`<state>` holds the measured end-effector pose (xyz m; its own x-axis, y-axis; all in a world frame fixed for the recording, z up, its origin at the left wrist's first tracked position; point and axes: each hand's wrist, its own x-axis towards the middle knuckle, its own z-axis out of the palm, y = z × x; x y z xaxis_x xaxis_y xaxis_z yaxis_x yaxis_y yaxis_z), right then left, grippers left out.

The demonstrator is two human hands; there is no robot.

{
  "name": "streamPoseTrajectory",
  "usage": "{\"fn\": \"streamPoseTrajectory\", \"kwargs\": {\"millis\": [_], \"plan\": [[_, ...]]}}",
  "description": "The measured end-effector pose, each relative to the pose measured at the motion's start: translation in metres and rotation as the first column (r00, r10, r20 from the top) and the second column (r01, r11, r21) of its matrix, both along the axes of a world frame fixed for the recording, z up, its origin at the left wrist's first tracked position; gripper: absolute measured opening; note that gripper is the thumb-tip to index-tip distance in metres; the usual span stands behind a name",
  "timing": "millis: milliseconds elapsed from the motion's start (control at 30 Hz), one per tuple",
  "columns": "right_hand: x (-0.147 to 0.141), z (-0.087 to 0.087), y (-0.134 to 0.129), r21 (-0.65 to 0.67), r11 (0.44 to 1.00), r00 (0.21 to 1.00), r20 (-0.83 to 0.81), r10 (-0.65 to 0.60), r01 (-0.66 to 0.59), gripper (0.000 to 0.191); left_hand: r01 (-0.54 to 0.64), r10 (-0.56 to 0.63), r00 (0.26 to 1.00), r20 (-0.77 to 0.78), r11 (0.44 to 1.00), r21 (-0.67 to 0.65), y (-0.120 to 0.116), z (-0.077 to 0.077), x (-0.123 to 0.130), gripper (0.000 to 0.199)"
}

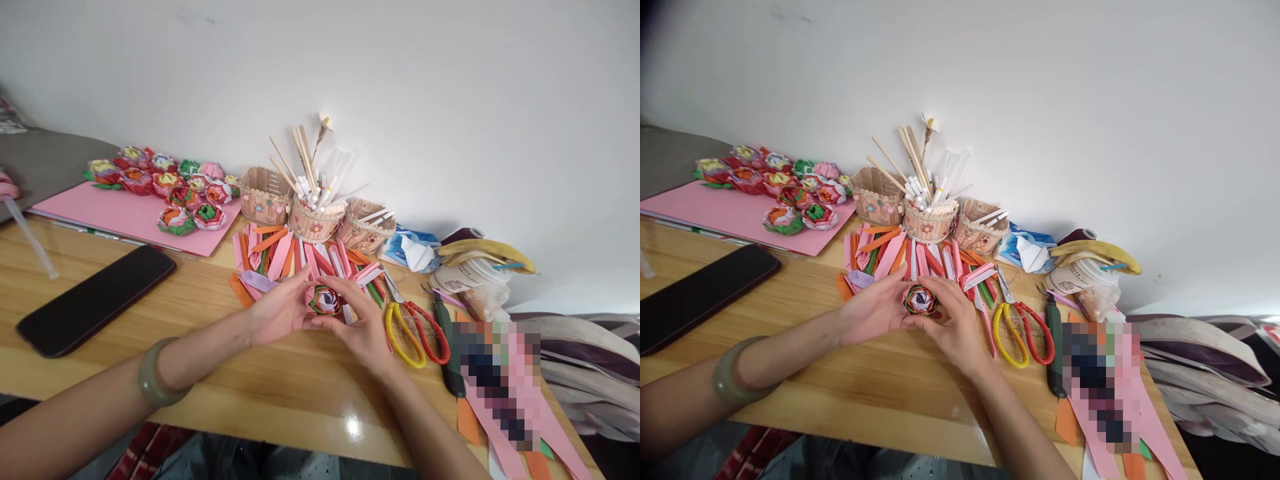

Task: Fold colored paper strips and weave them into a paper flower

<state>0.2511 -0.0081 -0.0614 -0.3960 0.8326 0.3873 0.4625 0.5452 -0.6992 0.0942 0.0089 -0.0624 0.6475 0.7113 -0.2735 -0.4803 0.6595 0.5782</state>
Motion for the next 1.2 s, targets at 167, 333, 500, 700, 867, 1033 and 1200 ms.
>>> {"fn": "streamPoseTrajectory", "kwargs": {"millis": [167, 333, 500, 700, 867, 1033, 1200], "plan": [[-0.004, -0.007, 0.0, 0.204, 0.978, 0.959, 0.281, -0.021, -0.039, 0.056, -0.098, 0.099, 0.995, -0.022, 0.995, 0.034, -0.005, 0.0, 0.006, 0.026], [-0.01, -0.013, -0.003, 0.25, 0.968, 0.939, 0.335, -0.071, -0.016, 0.043, -0.138, 0.156, 0.978, -0.14, 0.982, 0.128, -0.013, -0.005, 0.012, 0.018], [-0.012, -0.013, -0.005, 0.188, 0.982, 0.972, 0.227, -0.059, 0.016, 0.059, -0.184, 0.185, 0.981, -0.058, 0.983, 0.021, -0.013, -0.005, 0.017, 0.027], [-0.016, -0.013, -0.005, 0.3, 0.953, 0.958, 0.257, -0.125, 0.044, 0.055, -0.071, 0.074, 0.997, 0.015, 0.991, -0.115, -0.012, 0.002, 0.018, 0.046], [-0.016, -0.018, -0.006, 0.287, 0.957, 0.979, 0.178, -0.102, 0.048, 0.022, -0.146, 0.14, 0.989, -0.043, 0.975, -0.165, -0.013, 0.001, 0.018, 0.037], [-0.015, -0.02, -0.007, 0.23, 0.972, 0.991, 0.106, -0.078, 0.052, 0.022, -0.157, 0.16, 0.987, 0.003, 0.968, -0.197, -0.013, -0.004, 0.019, 0.029], [-0.008, -0.011, -0.007, 0.041, 0.999, 0.999, -0.032, 0.001, 0.0, 0.06, -0.09, 0.095, 0.995, 0.018, 0.981, -0.173, -0.01, -0.006, 0.012, 0.03]]}}
